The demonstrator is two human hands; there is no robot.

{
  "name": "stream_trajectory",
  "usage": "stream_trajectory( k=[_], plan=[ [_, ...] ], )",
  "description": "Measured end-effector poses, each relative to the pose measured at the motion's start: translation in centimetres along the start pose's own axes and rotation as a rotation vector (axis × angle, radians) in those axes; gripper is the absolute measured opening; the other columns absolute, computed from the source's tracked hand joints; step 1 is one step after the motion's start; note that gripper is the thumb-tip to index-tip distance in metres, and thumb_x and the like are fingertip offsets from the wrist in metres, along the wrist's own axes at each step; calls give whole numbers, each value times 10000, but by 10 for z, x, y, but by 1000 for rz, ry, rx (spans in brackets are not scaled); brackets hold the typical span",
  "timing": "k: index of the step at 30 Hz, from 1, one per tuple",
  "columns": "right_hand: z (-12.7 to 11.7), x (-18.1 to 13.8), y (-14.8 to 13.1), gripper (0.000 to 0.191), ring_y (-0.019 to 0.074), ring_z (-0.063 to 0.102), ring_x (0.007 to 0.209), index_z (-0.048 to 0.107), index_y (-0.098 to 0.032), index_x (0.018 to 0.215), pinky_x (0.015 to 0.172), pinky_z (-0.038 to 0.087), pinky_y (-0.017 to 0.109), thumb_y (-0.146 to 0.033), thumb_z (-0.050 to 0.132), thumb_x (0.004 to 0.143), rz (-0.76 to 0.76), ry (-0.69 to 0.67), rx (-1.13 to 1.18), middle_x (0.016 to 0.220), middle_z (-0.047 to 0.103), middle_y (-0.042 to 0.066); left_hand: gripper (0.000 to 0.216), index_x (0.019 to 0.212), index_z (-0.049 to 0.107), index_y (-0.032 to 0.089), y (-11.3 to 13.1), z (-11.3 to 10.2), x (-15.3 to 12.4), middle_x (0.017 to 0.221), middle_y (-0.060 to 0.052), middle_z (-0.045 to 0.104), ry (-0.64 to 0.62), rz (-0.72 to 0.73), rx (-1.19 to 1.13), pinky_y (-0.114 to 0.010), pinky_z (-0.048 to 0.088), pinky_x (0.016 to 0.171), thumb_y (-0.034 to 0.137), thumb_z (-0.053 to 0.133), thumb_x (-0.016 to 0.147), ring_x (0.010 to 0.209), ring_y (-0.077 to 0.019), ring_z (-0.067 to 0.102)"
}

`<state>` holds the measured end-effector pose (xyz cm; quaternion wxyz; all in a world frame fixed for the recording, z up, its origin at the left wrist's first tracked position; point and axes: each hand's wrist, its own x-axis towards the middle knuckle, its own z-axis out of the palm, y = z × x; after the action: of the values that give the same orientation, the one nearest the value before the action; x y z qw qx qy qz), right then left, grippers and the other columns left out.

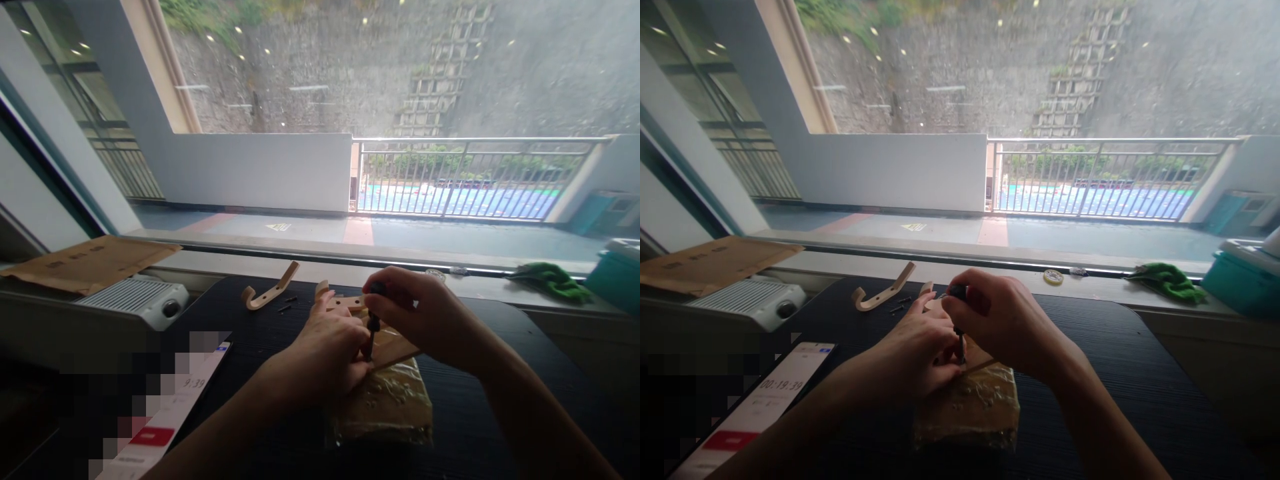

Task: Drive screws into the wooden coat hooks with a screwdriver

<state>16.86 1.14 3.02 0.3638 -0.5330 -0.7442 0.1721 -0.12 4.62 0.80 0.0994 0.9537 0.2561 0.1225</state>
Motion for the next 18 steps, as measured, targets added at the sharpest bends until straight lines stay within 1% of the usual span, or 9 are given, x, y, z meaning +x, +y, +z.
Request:
stream_trajectory(
  k=[2, 4, 7, 10, 12, 15, 18],
  plan=[
    [0, 0, -2, 203, 89, 408, 555, 621, -213, 854, 499, 334, 229, -387, 519, 871, -6, -25, -7, 612, 512, -50, 178, 579, 595, 184, 0, -1, 1, 675, 24, 622, -1, 7, -1, -530, 174, 1081, 193, 594, 757, 910, -203, 585],
    [1, 2, -1, 240, 90, 392, 555, 602, -196, 803, 495, 319, 234, -399, 500, 880, -4, -19, -36, 599, 489, -47, 168, 589, 601, 184, 0, -1, 1, 701, 22, 632, 12, 6, 1, -538, 134, 1096, 191, 594, 757, 904, -198, 591],
    [5, 4, 5, 289, 87, 364, 533, 543, -189, 726, 477, 292, 237, -434, 499, 873, 12, 49, -89, 566, 436, -52, 141, 608, 610, 187, -1, 1, 0, 730, 15, 641, 32, 5, 17, -563, 98, 1100, 193, 606, 748, 891, -202, 595],
    [8, 6, 9, 319, 84, 358, 514, 498, -193, 686, 464, 283, 237, -463, 518, 854, 39, 107, -113, 550, 425, -52, 127, 620, 610, 189, -2, 2, 0, 740, 14, 642, 42, 7, 18, -567, 95, 1102, 212, 632, 743, 904, -208, 593],
    [8, 5, 9, 298, 89, 385, 521, 524, -193, 703, 469, 293, 238, -456, 537, 843, 44, 101, -102, 558, 456, -46, 129, 616, 605, 190, -2, 3, 0, 726, 19, 634, 39, 5, 6, -564, 89, 1105, 216, 646, 736, 908, -204, 589],
    [4, 3, 4, 213, 94, 424, 539, 604, -210, 815, 484, 322, 234, -419, 564, 833, 21, 75, -55, 591, 511, -44, 145, 606, 599, 189, -1, 1, -1, 697, 25, 620, 18, -2, -15, -573, 85, 1101, 199, 621, 750, 907, -197, 583],
    [-1, 2, 0, 175, 91, 426, 542, 635, -233, 883, 489, 339, 226, -383, 554, 846, -10, 56, -22, 611, 530, -50, 154, 593, 594, 187, 0, -1, 0, 698, 21, 617, -6, -12, -3, -601, 82, 1086, 172, 596, 746, 921, -208, 579]
  ],
)
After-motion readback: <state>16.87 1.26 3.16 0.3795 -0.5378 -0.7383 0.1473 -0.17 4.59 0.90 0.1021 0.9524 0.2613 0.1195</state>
